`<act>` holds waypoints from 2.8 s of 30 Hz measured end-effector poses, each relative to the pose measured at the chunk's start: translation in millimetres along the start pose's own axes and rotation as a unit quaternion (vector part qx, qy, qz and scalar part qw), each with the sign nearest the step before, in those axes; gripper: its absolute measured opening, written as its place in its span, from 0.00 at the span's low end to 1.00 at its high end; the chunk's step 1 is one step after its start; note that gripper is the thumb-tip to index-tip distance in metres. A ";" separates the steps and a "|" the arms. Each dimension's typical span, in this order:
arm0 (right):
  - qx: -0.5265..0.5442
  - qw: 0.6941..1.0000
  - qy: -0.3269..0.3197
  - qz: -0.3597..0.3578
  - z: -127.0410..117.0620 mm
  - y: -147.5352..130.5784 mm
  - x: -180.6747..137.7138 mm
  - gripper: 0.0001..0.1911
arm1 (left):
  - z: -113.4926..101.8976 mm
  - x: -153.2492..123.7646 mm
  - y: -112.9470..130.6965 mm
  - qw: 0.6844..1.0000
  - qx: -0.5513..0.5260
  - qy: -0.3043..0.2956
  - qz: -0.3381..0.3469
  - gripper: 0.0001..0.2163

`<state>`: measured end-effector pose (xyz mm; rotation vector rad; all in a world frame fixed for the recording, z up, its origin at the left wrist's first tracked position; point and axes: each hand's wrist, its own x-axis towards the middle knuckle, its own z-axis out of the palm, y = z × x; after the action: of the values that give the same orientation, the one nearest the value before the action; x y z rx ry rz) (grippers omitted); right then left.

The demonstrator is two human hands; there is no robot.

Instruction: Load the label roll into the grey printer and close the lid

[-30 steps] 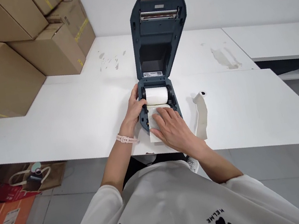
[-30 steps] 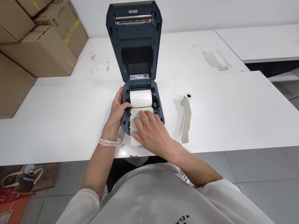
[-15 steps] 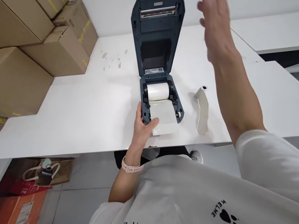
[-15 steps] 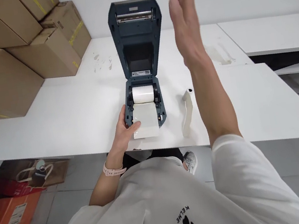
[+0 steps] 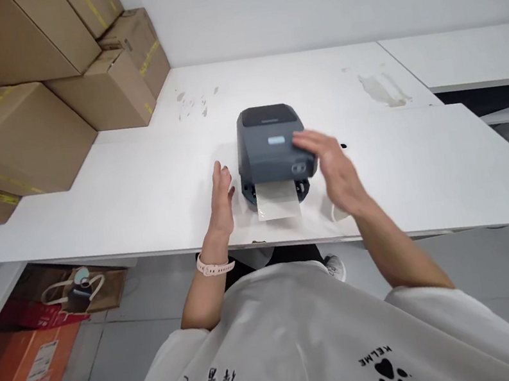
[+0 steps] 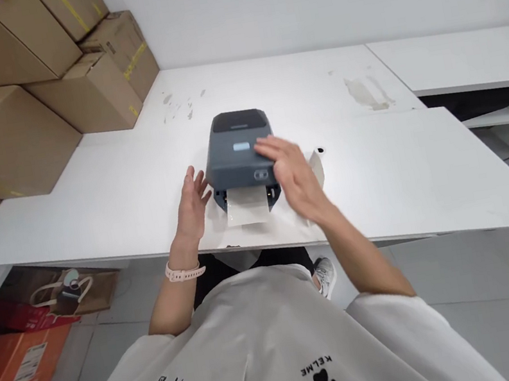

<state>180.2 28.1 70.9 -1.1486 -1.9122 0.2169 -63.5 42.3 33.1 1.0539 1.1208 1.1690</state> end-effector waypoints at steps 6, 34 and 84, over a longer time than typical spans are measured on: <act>-0.113 0.993 0.041 -0.015 34.2 -7.1 -40.3 0.28 | 22.2 9.8 7.7 0.999 0.023 -0.025 0.008 0.41; -0.039 0.984 0.169 0.040 65.0 -1.1 -44.5 0.24 | 19.9 -32.7 -29.1 0.981 0.109 0.148 0.063 0.23; 0.052 0.994 0.049 0.078 10.1 50.1 104.5 0.45 | 1.0 100.4 24.1 0.954 0.264 0.050 0.133 0.26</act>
<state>183.9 140.7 99.4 -1.2160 -1.7079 0.3348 -60.8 144.6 47.3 1.6109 1.4496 1.1658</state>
